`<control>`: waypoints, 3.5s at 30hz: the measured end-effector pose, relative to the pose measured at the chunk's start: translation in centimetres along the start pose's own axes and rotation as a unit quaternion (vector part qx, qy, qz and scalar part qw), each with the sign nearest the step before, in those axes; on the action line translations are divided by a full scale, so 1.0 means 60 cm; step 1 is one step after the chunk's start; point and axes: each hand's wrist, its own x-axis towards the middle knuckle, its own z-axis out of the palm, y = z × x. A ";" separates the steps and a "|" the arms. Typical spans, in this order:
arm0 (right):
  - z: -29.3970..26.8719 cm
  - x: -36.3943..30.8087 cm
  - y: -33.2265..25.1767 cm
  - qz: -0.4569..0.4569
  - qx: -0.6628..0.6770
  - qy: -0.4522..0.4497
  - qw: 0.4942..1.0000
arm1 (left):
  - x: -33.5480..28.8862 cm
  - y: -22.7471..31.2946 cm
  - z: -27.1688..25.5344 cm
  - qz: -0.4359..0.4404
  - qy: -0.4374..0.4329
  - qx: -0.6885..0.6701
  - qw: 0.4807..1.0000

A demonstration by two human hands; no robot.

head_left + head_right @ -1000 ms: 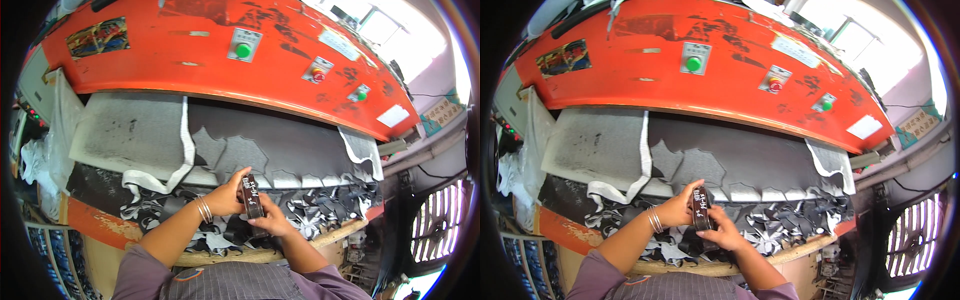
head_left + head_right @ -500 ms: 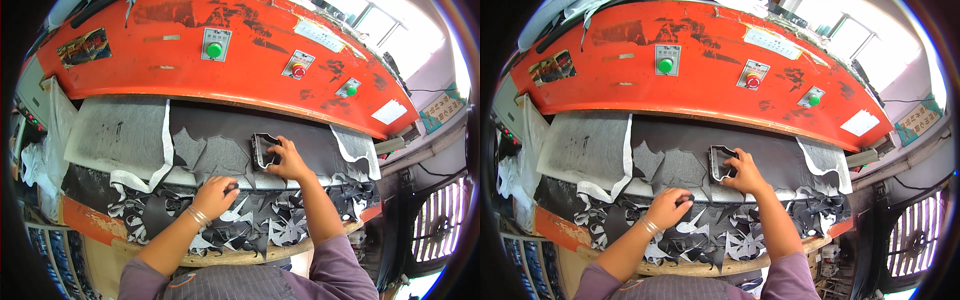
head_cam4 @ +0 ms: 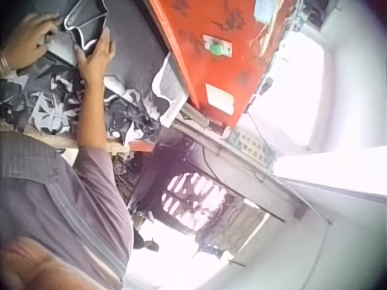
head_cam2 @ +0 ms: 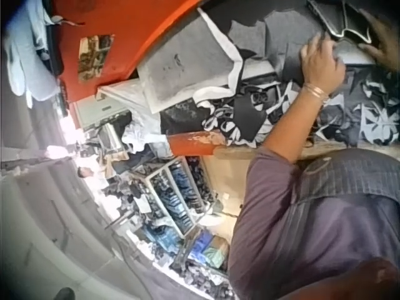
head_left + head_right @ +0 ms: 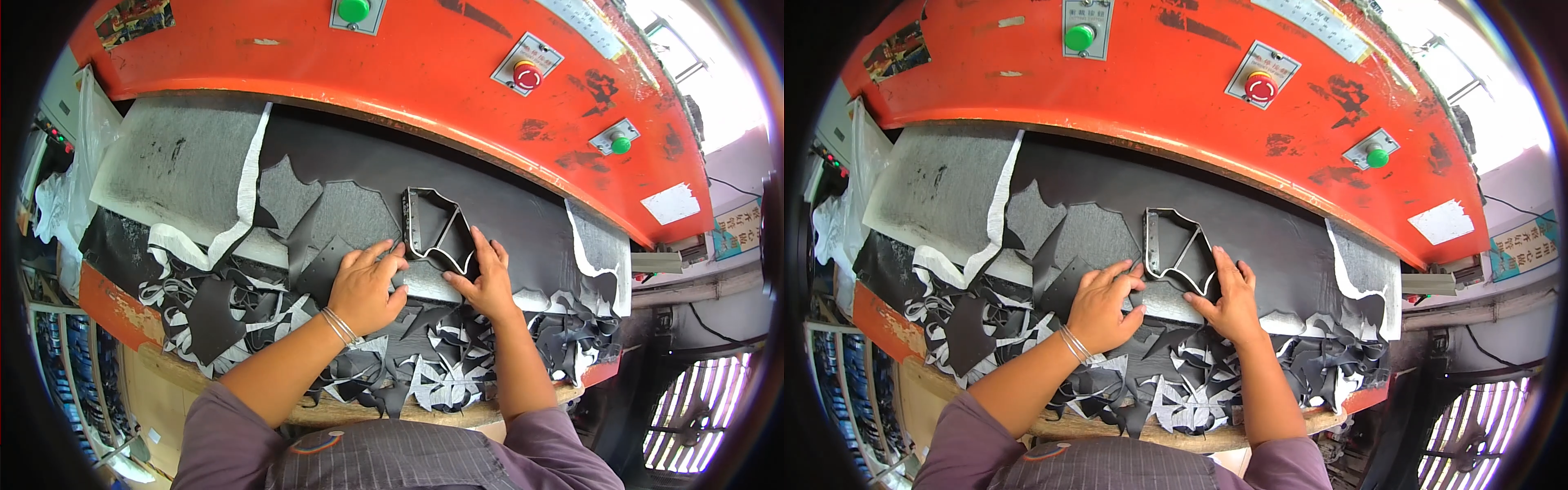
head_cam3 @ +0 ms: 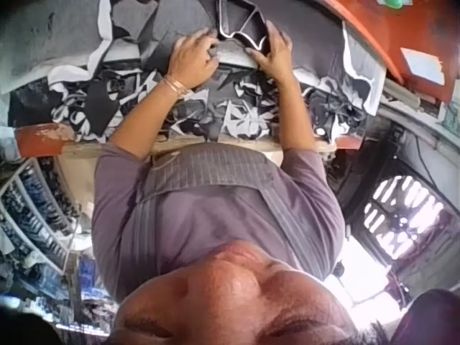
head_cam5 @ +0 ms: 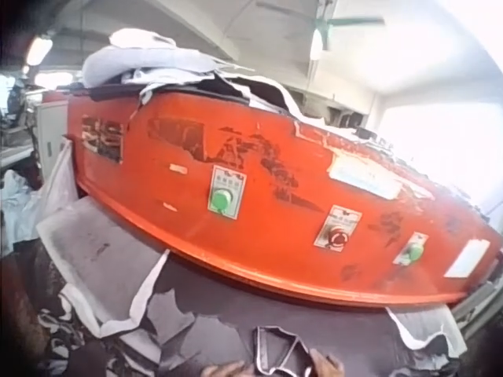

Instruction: Operate a hydraulic cutting press to cut shoe components from a sheet of material using a metal die.

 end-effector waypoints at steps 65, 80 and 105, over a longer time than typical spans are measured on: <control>-0.105 -0.098 -0.123 -0.055 0.027 -0.080 0.995 | -0.157 0.166 -0.043 -0.262 -0.114 -0.346 0.894; -0.071 -0.040 -0.059 -0.140 0.336 -0.079 0.928 | 0.045 0.068 0.027 -0.191 -0.184 -0.388 0.883; -0.100 -0.092 0.161 -0.005 0.012 0.003 1.000 | 0.112 0.041 0.051 -0.195 0.024 -0.042 0.980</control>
